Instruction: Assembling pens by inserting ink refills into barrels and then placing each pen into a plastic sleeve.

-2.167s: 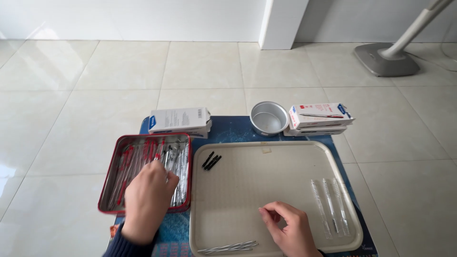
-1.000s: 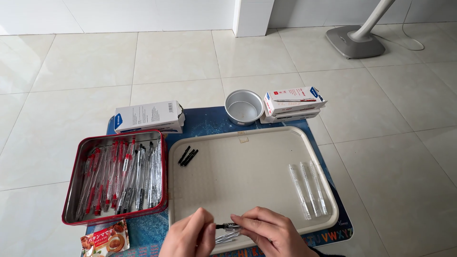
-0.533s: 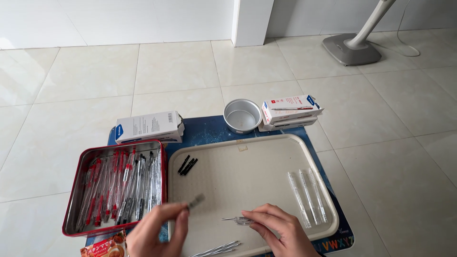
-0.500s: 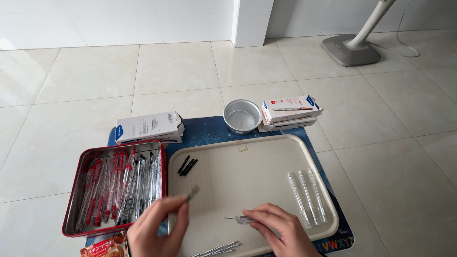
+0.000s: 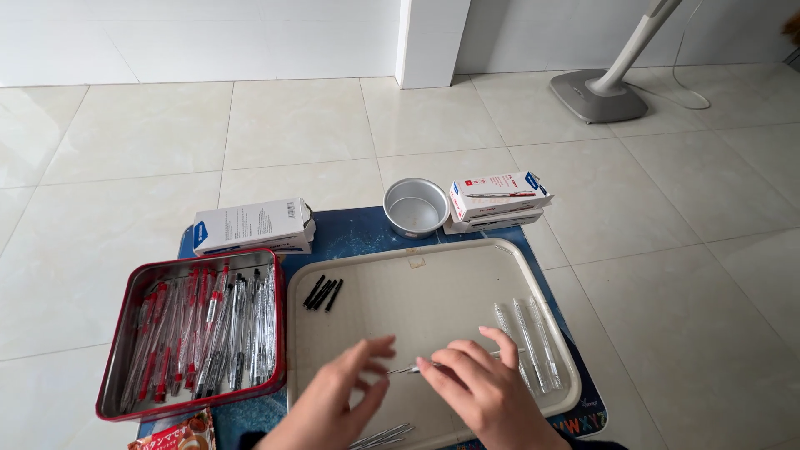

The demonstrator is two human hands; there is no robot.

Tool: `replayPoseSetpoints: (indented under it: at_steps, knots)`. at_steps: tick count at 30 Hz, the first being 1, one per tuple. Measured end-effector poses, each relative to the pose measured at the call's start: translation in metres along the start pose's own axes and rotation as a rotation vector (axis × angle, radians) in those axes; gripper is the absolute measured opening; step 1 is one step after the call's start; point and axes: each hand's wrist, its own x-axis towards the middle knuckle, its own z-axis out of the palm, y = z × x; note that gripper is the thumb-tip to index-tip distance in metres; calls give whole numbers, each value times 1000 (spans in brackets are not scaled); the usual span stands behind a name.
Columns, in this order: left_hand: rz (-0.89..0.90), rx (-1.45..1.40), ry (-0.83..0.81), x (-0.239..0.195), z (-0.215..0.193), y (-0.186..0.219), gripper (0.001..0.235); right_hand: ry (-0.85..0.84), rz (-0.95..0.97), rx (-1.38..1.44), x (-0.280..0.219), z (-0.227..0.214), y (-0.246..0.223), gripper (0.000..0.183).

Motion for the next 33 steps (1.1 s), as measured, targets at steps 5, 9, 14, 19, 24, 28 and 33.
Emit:
replayPoseSetpoints:
  at_steps: [5,9,14,19,24,28,33]
  knots:
    - [-154,-106,-135,-23,7,-9,21,14,22,7,6,-2,-13,23]
    - [-161,-58,-90,-40,7,-33,23,-15,26,29,-8,6,-6,26]
    - [-47,401,170,-66,15,-68,16,-70,326,-73,-39,9,19,21]
    - [207,568,343,-81,19,-68,14,-67,547,-96,-61,25,29,14]
    - [167,656,419,-88,36,-72,6,-50,684,-199,-68,39,38,20]
    - [141,632,427,-90,38,-70,6,-69,780,-273,-65,38,45,25]
    - [151,595,350,-89,40,-73,6,-86,801,-316,-72,36,54,25]
